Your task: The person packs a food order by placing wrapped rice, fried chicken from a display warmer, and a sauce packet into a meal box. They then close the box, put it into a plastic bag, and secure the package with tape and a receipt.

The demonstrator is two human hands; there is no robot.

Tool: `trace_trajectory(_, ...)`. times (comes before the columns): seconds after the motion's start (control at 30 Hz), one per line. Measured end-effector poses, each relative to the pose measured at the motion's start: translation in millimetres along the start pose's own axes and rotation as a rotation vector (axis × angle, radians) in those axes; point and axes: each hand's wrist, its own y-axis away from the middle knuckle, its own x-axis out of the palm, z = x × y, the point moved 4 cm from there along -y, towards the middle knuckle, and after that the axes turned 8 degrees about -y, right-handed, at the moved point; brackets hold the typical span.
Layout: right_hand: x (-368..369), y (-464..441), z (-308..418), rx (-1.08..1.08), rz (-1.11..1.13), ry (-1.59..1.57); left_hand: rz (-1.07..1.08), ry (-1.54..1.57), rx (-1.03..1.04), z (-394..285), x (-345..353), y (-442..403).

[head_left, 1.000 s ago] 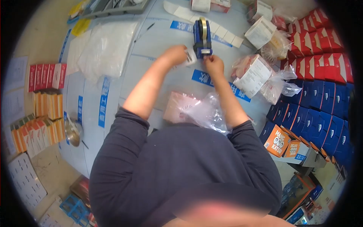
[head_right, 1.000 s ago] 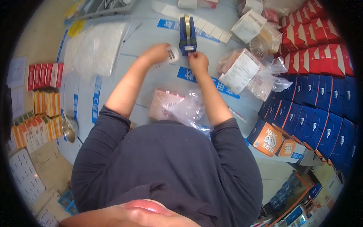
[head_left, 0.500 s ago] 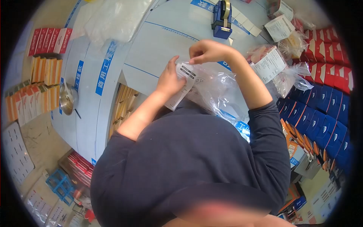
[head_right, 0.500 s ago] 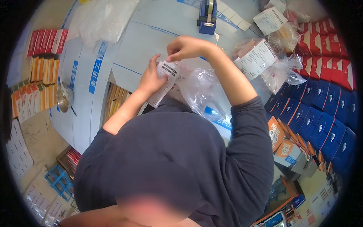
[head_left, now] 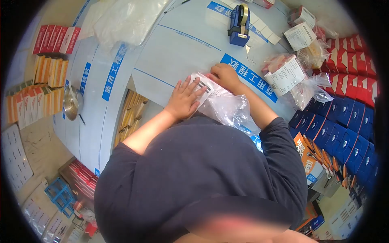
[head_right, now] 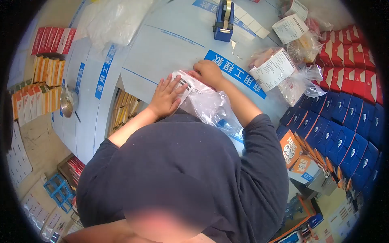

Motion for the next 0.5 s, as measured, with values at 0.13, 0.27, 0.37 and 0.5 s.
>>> trace_trajectory(0.13,-71.3,-7.2,-17.2,-0.062,-0.871,0.131,0.072,0.008,0.057,1.5,-3.0,-3.0)
trace_trajectory(0.27,-112.4,-29.7,-74.4,0.508,-0.897,-0.448,0.075,0.029,0.074,1.4,0.0,-1.6)
trace_trajectory(0.37,-105.8,-38.5,-76.6,0.663,-0.690,-1.237,0.083,0.037,0.072,2.8,-0.9,-4.6)
trace_trajectory(0.5,-59.1,-23.8,-89.8,0.203,-0.887,-1.552,0.068,0.050,0.066,6.3,6.8,-2.0)
